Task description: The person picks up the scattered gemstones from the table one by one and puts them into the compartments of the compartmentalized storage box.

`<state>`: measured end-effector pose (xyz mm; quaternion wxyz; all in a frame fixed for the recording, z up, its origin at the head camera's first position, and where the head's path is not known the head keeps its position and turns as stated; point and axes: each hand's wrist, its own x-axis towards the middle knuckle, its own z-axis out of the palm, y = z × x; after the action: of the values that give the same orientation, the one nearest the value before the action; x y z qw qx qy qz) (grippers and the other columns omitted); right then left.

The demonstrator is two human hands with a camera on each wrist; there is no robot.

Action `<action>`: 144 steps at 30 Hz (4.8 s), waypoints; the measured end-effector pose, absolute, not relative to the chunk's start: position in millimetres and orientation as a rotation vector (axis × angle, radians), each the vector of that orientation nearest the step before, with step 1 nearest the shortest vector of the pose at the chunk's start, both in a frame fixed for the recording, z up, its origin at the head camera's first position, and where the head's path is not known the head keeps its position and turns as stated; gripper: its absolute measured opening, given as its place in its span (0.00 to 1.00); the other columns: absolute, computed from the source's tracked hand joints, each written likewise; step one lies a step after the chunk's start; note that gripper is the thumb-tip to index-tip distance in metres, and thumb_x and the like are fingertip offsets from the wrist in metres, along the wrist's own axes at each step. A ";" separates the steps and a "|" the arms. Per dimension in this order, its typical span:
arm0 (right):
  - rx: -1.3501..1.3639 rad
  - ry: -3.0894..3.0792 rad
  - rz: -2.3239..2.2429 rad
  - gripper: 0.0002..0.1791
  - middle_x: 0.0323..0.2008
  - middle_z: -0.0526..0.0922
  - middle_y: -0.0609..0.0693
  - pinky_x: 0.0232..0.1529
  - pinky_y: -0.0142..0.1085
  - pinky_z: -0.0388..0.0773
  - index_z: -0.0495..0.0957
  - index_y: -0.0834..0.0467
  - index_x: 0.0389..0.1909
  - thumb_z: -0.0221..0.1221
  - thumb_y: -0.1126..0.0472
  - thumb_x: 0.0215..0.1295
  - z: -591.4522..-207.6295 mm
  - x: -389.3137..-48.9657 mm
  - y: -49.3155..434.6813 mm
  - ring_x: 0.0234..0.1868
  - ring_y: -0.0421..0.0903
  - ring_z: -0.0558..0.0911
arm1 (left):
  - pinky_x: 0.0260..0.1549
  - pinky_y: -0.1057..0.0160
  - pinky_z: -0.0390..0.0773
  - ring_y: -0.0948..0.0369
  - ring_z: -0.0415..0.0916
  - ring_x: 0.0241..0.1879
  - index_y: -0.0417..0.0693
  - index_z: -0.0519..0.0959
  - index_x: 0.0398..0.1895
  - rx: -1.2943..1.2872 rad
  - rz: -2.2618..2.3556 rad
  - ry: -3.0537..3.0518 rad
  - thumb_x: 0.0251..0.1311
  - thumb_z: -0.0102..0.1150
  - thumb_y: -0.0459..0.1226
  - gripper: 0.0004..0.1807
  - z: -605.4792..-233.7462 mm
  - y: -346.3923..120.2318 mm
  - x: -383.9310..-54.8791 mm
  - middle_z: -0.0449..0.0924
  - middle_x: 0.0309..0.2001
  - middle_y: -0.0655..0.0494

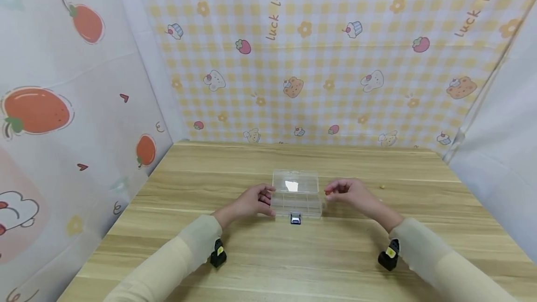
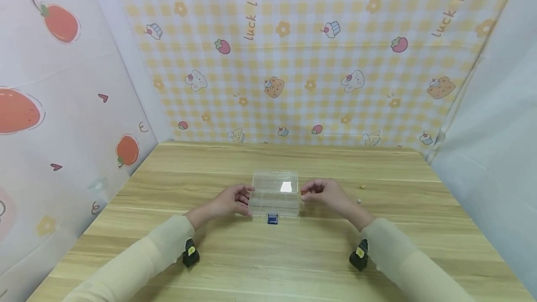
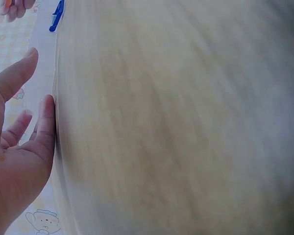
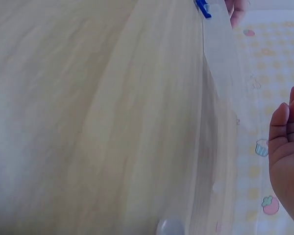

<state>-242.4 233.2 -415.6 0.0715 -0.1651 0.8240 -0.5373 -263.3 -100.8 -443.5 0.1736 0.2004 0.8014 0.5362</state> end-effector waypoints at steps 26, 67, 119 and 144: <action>-0.749 2.437 -1.594 0.09 0.34 0.81 0.50 0.27 0.28 0.68 0.83 0.63 0.37 0.69 0.66 0.56 -420.8 -261.9 174.3 0.28 0.42 0.70 | 0.45 0.61 0.76 0.57 0.73 0.44 0.35 0.71 0.61 0.548 1.501 2.306 0.45 0.75 0.27 0.37 -442.3 -100.5 -261.9 0.73 0.48 0.48; -0.890 2.519 -1.384 0.08 0.29 0.78 0.48 0.27 0.29 0.67 0.84 0.62 0.34 0.71 0.68 0.53 -424.4 -282.7 139.8 0.27 0.43 0.70 | 0.44 0.62 0.76 0.55 0.74 0.45 0.33 0.69 0.62 0.567 1.488 2.306 0.47 0.73 0.27 0.36 -436.0 -100.3 -256.2 0.73 0.49 0.43; -0.875 2.604 -1.266 0.10 0.29 0.78 0.46 0.29 0.31 0.69 0.85 0.58 0.34 0.73 0.62 0.52 -422.9 -283.8 141.2 0.29 0.43 0.71 | 0.43 0.61 0.76 0.58 0.74 0.42 0.33 0.70 0.61 0.578 1.498 2.304 0.46 0.75 0.28 0.36 -442.7 -101.6 -261.1 0.74 0.46 0.47; -0.739 2.580 -1.409 0.18 0.36 0.81 0.54 0.31 0.31 0.71 0.82 0.64 0.44 0.72 0.63 0.53 -411.6 -272.9 168.0 0.32 0.46 0.72 | 0.45 0.61 0.76 0.58 0.74 0.43 0.33 0.70 0.61 0.567 1.519 2.293 0.45 0.74 0.27 0.37 -443.4 -101.2 -261.6 0.73 0.47 0.47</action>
<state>-272.9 168.0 -411.6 0.0550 -0.2434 0.8499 -0.4642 -261.6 -101.2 -443.4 0.1660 0.1992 0.8052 0.5333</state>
